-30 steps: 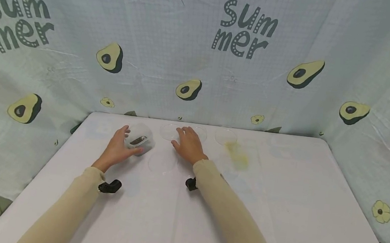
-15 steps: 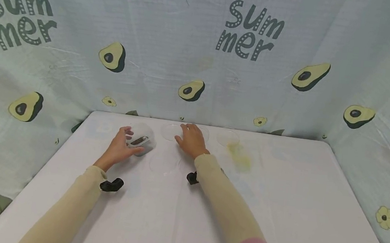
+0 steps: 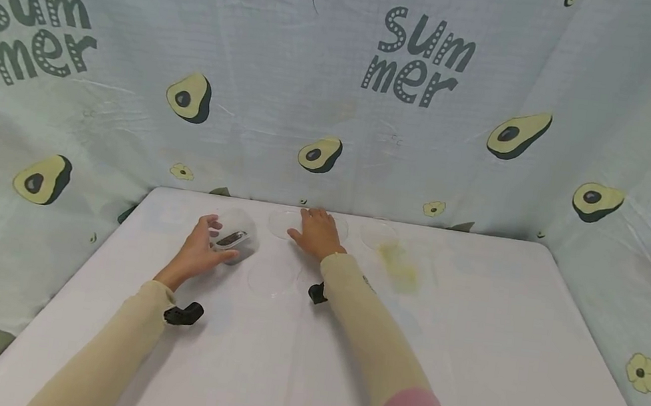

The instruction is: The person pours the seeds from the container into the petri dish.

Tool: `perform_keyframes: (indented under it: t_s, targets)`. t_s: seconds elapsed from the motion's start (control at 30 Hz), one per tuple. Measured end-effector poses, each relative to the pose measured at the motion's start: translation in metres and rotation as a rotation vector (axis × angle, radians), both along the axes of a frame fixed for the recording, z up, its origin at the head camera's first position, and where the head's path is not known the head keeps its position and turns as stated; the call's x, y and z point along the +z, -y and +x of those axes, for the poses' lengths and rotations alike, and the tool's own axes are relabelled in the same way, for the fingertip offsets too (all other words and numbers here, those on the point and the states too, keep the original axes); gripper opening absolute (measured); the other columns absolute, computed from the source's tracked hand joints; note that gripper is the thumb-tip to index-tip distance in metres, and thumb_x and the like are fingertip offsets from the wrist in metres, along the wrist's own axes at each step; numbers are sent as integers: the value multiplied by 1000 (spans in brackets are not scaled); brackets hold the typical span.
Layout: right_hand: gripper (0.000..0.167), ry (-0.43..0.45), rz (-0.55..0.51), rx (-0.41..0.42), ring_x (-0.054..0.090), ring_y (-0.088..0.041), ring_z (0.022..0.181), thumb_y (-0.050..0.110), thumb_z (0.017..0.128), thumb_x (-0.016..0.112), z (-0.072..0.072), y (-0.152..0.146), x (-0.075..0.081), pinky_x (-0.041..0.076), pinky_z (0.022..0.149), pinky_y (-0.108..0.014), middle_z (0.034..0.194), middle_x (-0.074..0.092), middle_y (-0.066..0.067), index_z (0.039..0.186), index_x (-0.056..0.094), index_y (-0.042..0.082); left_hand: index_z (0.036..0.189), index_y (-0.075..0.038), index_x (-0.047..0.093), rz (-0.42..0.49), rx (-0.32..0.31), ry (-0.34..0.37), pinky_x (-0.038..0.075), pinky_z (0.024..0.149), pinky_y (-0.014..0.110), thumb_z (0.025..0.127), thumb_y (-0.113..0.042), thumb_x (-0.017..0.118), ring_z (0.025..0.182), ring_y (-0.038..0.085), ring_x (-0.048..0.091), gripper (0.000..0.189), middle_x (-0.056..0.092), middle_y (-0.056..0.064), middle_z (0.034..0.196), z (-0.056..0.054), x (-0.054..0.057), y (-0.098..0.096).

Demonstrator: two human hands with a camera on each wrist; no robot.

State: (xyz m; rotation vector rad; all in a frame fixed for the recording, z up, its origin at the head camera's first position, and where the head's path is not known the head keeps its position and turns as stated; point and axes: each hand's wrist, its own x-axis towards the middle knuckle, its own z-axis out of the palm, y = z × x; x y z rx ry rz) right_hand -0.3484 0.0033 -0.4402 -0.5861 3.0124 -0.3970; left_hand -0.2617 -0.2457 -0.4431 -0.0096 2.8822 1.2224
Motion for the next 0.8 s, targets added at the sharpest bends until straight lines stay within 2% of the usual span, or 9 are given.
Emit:
perform_keyframes:
  t_s: [0.23, 0.57, 0.8]
  targets:
    - [68, 13, 4, 18, 35, -29, 142, 48, 95, 54, -4, 6, 0, 25, 120, -44, 149, 44, -13, 146, 40, 5, 149, 0, 13, -9, 7, 0, 37, 107, 54, 86, -26, 73, 134, 40, 37, 91, 33, 22, 146, 3, 1, 2]
    - [77, -8, 10, 7, 34, -29, 143, 56, 91, 56, -10, 5, -8, 24, 120, -44, 148, 46, -13, 146, 40, 5, 150, -2, 12, -28, 8, 18, 36, 109, 53, 87, -27, 72, 135, 39, 38, 91, 32, 21, 147, 2, -1, 1]
    - [81, -5, 32, -5, 32, -31, 144, 59, 89, 57, -9, 10, -6, 22, 120, -46, 149, 45, -14, 146, 40, 4, 150, -2, 11, -24, 2, 15, 36, 109, 53, 86, -26, 72, 135, 39, 38, 91, 32, 21, 146, 4, 2, 0]
